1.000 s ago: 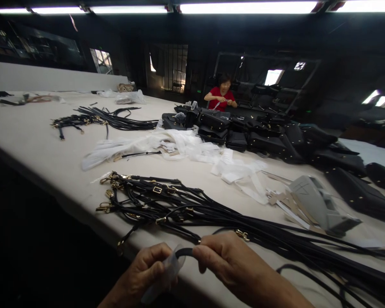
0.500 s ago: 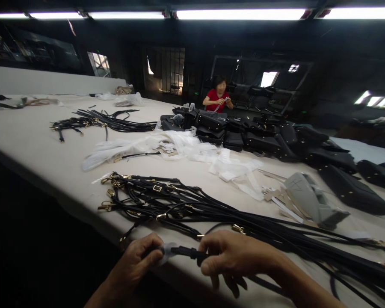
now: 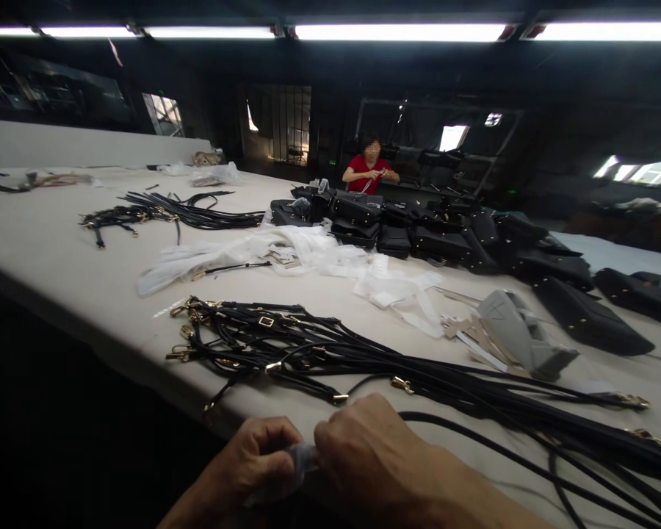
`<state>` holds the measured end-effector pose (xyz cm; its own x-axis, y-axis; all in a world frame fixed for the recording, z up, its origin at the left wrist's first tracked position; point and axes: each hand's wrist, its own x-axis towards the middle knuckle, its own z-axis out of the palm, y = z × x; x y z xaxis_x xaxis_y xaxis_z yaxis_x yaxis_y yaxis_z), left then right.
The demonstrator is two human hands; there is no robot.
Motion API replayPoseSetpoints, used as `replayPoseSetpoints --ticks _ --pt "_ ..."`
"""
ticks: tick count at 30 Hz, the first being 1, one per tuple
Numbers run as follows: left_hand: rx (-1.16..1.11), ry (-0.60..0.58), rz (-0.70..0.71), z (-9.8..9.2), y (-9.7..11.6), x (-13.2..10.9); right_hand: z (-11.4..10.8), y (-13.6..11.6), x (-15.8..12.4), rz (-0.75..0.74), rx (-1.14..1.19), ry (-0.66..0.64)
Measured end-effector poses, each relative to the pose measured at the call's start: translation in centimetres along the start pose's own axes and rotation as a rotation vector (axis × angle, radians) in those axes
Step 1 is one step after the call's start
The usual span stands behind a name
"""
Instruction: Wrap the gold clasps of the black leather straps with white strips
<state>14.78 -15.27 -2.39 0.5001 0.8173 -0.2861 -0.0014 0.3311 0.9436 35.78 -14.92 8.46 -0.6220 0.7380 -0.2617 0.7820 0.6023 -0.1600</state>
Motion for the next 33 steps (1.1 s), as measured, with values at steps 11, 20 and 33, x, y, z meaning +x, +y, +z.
replayPoseSetpoints --ticks 11,20,33 --pt "0.681 0.282 0.72 -1.2 -1.6 -0.6 -1.6 3.5 -0.7 0.248 0.886 -0.276" --pt "0.107 0.074 0.239 0.0 -0.7 -0.2 0.1 1.9 -0.2 0.185 0.807 -0.153" --pt "0.597 0.191 0.755 0.6 -2.1 0.0 3.7 2.7 0.7 0.326 1.027 -0.011"
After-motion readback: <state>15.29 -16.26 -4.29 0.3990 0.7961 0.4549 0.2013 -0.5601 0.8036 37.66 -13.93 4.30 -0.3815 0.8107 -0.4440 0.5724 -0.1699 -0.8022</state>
